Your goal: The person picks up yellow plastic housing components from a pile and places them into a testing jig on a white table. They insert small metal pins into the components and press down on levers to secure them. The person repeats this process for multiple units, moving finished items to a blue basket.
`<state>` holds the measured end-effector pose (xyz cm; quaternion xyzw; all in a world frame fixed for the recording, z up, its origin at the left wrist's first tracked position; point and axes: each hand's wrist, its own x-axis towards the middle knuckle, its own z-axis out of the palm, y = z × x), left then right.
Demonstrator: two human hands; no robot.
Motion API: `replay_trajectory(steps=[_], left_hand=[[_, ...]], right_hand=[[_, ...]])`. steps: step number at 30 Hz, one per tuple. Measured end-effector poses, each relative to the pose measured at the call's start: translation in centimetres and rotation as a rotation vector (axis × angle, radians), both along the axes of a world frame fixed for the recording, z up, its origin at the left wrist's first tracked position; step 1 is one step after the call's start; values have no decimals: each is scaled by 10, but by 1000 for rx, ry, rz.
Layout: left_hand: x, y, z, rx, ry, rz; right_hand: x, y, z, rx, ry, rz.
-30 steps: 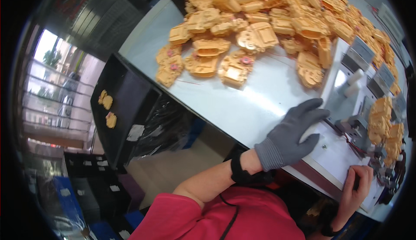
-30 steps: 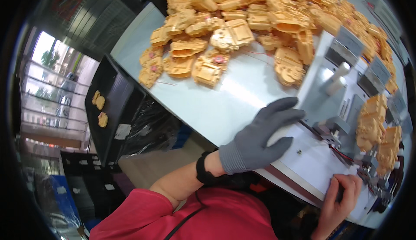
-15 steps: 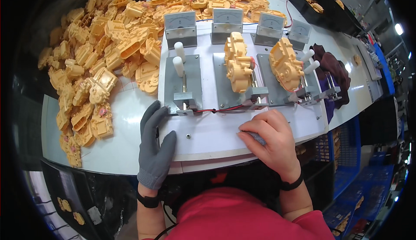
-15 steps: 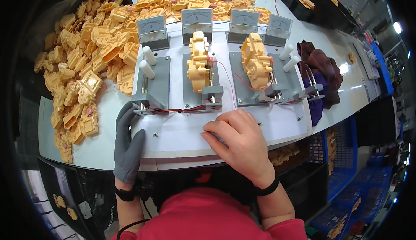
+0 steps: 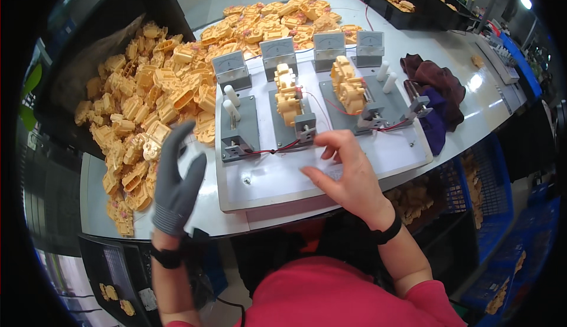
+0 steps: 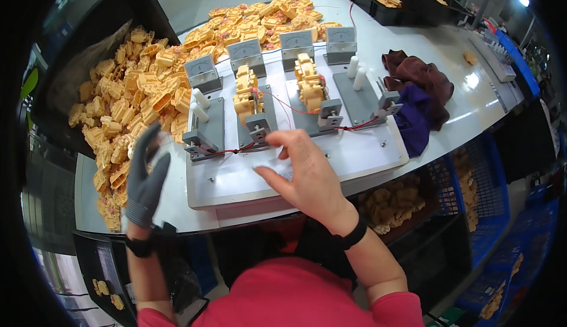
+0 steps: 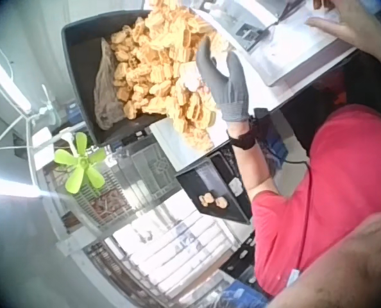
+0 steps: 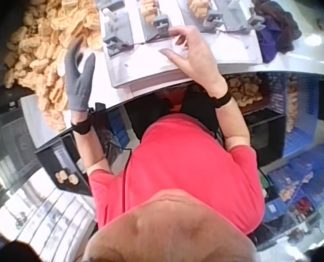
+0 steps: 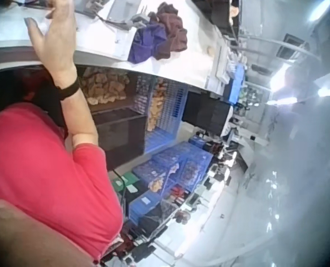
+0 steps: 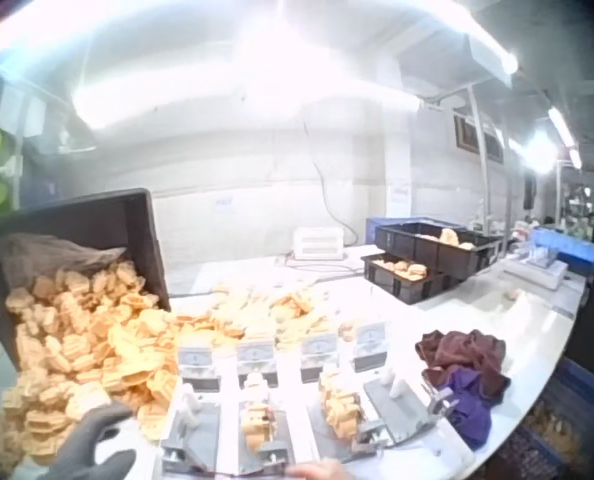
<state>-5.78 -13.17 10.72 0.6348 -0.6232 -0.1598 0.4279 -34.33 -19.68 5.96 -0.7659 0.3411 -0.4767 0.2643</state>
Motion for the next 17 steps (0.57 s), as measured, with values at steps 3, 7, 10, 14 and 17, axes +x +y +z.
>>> replay_trajectory(steps=[3, 7, 10, 14, 17], left_hand=[[-31, -31, 69, -159, -469, -207], [-74, -95, 93, -111, -873, -552], [-90, -127, 67, 24, -1094, -661], [-112, -141, 56, 101, -1401, -604], [-108, -151, 81, 88, -1375, -662]], right_hand=[[10, 0, 1, 67, -173, 7], [17, -4, 3, 31, -157, 81], [16, -3, 2, 63, -200, 177], [6, -9, -4, 10, -197, 194], [2, -13, -5, -3, -224, 222]])
